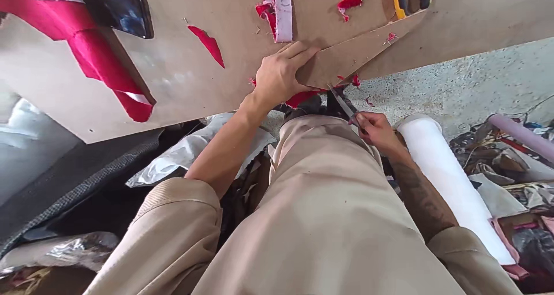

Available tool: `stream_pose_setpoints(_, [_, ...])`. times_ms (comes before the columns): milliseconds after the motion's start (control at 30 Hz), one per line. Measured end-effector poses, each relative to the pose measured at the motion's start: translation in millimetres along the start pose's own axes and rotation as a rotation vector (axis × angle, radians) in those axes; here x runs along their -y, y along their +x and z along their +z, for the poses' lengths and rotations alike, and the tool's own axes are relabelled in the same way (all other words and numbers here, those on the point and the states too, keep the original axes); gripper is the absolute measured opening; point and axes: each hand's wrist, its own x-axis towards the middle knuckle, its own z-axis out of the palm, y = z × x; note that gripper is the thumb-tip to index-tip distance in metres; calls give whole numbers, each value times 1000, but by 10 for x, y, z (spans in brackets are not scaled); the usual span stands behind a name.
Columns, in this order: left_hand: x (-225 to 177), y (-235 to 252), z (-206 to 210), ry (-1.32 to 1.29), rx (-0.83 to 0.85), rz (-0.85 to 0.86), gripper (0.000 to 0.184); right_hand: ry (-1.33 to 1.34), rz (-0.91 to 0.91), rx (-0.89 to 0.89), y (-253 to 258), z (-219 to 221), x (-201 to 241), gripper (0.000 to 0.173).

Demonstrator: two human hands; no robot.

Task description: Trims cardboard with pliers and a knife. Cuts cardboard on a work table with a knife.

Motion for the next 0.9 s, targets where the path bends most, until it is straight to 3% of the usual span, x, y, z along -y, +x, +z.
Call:
stream_pose_setpoints(100, [-15,17,-25,30,3,-32,77,-310,-246,-239,39,39,-39,29])
stream_pose_setpoints(200, [-41,25,-37,43,12,-46,78,-278,-226,-207,-71,-37,24,30])
stream_pose_setpoints(333, [-56,37,-36,50,15,-63,79,-538,-315,-397,-301,-169,161,30])
stream_pose_setpoints(900, [-60,51,-16,108,-2,-25,80,-972,-188,-503,-313,-58,462,35])
